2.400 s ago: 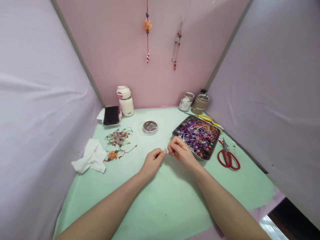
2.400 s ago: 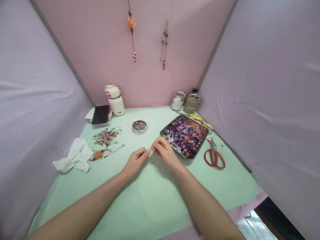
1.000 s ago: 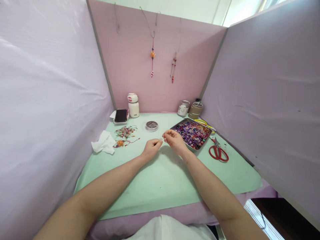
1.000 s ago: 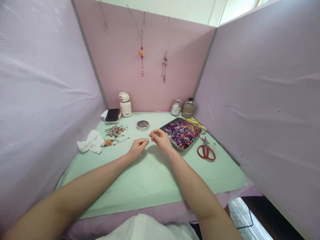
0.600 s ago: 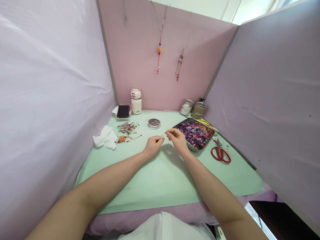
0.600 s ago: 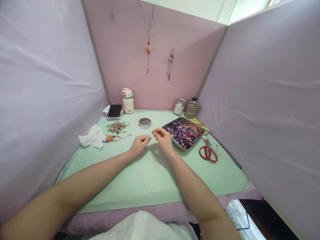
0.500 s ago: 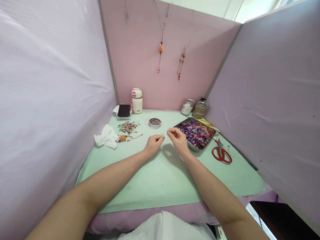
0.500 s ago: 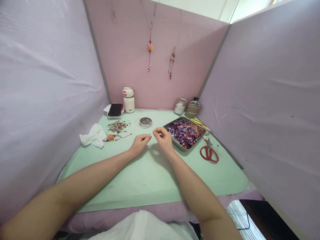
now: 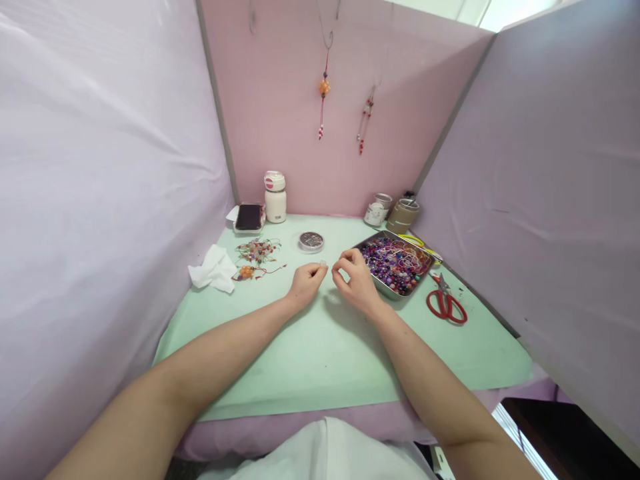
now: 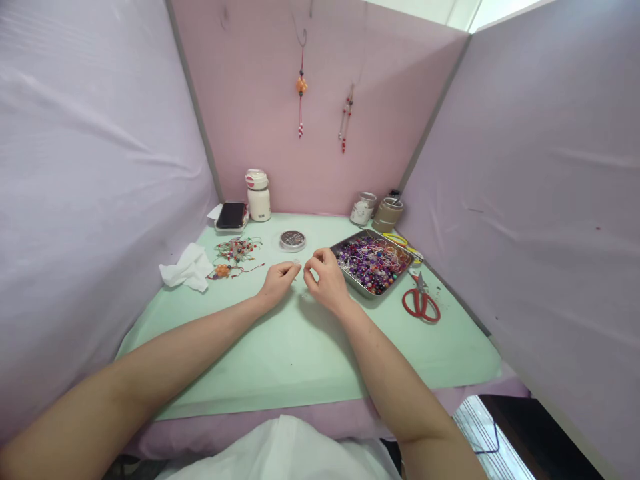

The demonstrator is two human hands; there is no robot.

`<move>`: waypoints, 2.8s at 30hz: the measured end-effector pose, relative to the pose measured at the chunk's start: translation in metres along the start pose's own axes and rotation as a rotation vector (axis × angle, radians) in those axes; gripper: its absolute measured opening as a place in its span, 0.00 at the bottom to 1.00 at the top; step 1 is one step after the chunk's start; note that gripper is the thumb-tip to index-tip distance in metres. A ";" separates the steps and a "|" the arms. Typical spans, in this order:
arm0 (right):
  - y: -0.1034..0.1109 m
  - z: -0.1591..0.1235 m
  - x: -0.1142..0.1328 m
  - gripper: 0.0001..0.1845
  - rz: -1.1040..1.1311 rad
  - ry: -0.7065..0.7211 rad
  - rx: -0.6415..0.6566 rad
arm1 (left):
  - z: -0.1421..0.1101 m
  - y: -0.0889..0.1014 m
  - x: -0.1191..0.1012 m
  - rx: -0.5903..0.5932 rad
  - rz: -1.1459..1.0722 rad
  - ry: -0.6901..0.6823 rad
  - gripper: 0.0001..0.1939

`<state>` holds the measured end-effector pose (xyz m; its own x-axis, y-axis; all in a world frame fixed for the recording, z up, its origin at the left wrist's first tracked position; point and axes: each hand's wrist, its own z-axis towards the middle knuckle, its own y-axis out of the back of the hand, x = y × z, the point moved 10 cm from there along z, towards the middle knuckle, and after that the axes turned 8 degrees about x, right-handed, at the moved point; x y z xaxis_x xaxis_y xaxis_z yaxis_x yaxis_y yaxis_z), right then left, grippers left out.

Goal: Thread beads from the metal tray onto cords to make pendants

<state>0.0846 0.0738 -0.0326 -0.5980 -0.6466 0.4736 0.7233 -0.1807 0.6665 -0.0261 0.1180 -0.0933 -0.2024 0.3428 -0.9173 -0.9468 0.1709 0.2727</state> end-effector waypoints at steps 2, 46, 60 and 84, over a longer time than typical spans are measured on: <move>-0.002 -0.001 0.002 0.05 -0.040 0.005 0.021 | 0.000 0.001 0.000 -0.007 0.003 -0.008 0.20; -0.011 -0.001 -0.005 0.08 -0.260 -0.039 0.118 | 0.001 -0.003 -0.007 0.030 0.090 -0.099 0.18; -0.011 -0.001 -0.006 0.09 -0.251 -0.060 0.126 | 0.000 -0.004 -0.009 0.037 0.134 -0.098 0.17; -0.012 -0.002 -0.006 0.09 -0.275 -0.055 0.148 | 0.001 -0.005 -0.008 0.045 0.178 -0.117 0.18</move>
<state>0.0801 0.0790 -0.0447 -0.7849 -0.5469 0.2912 0.4758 -0.2310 0.8487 -0.0193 0.1148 -0.0872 -0.3326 0.4756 -0.8143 -0.8861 0.1379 0.4425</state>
